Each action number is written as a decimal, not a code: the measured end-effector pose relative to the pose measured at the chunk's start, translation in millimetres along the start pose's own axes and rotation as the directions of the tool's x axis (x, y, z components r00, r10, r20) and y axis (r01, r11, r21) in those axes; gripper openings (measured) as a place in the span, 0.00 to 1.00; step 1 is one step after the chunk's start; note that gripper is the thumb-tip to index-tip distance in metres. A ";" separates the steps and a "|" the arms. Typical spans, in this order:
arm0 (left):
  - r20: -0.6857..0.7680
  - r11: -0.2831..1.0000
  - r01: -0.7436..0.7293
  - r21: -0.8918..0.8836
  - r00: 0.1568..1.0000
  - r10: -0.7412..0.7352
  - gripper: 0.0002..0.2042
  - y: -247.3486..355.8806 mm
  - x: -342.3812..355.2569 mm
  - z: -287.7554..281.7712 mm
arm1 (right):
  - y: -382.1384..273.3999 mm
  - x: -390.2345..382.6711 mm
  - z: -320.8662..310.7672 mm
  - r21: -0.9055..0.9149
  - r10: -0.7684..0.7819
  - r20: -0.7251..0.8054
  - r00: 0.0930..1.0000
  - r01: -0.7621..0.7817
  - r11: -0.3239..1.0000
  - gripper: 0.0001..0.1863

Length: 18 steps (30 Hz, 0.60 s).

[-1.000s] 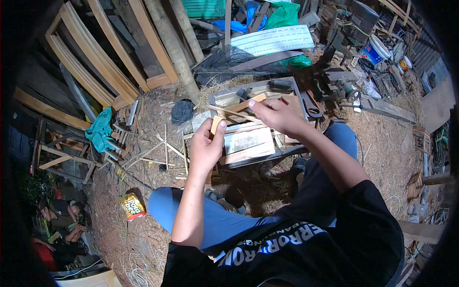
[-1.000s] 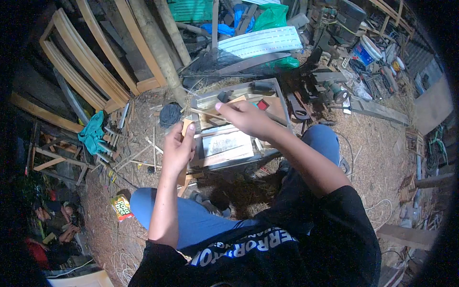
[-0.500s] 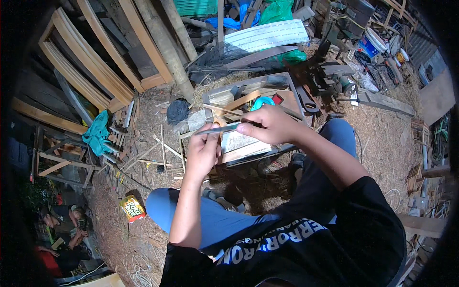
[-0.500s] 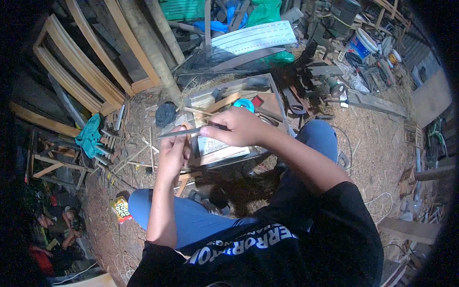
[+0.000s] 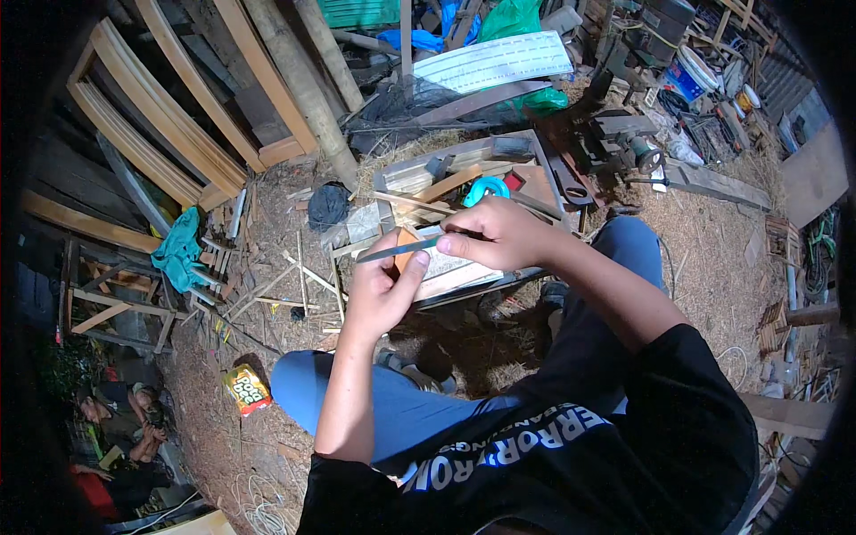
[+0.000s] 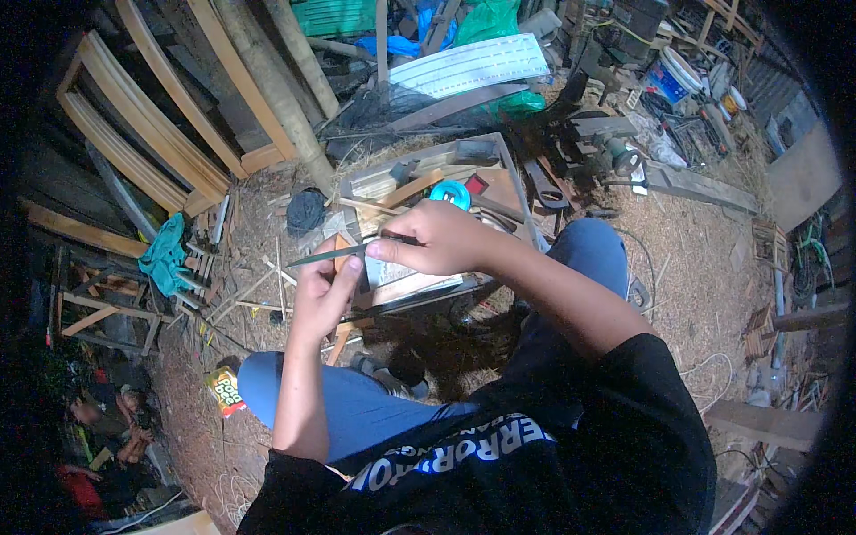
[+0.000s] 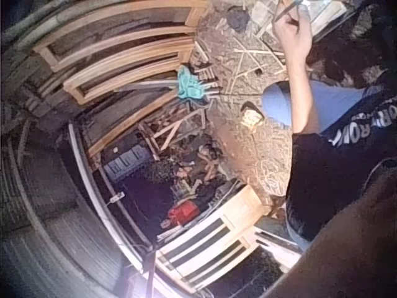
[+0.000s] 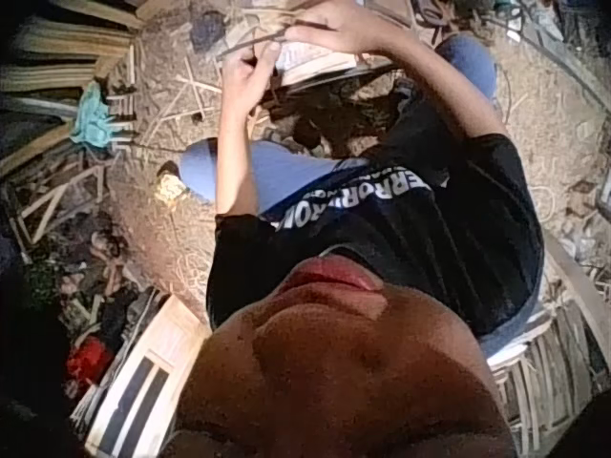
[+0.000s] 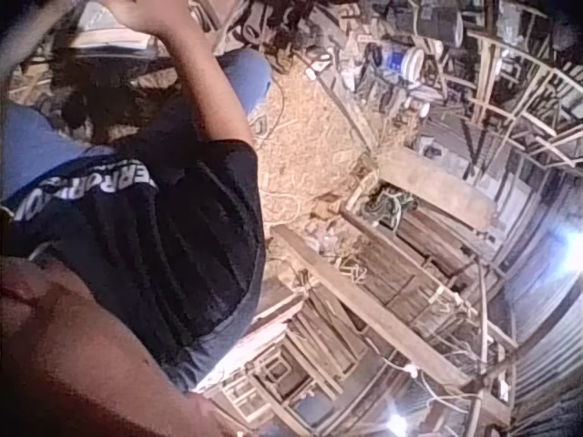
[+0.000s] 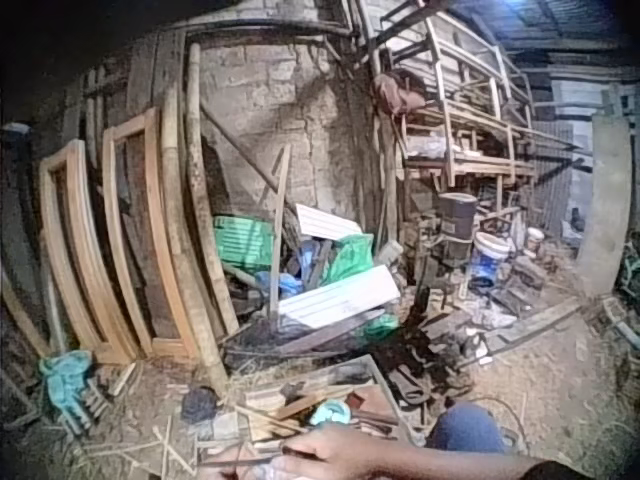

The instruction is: The person smooths wooden pieces using a hand file, aligns and fits the wooden sticks together by hand, and then drills into them using an electric drill.

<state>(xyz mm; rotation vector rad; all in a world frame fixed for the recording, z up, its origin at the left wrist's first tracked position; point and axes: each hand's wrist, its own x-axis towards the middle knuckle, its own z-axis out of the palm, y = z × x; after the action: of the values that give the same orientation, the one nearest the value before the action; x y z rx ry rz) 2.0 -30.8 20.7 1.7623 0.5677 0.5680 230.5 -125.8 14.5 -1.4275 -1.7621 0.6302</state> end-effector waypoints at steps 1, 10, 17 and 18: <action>-0.001 0.991 -0.111 0.071 0.994 0.111 0.07 -2.1 0.5 0.6 | 0.6 -0.4 -0.8 -0.018 -0.012 0.024 1.000 0.013 1.000 0.24; 0.067 0.808 -0.412 0.421 0.902 0.426 0.10 -6.8 0.7 2.3 | 3.2 -0.7 -3.0 -0.108 -0.010 0.015 1.000 0.012 0.994 0.24; -0.103 0.943 -0.012 0.332 0.993 0.049 0.16 1.6 3.5 0.5 | 55.6 10.1 -24.7 0.358 0.454 -0.299 0.839 -0.342 0.869 0.23; -0.142 0.940 -0.127 0.317 0.973 0.180 0.19 -11.6 7.9 0.7 | 83.5 8.1 -24.7 0.375 0.436 -0.384 0.814 -0.294 0.879 0.21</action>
<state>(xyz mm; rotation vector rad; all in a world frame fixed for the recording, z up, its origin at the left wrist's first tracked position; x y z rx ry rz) 7.5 -23.5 10.0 2.0785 0.6673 0.7779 298.6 -99.3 -33.5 -1.5583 -0.9748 0.6593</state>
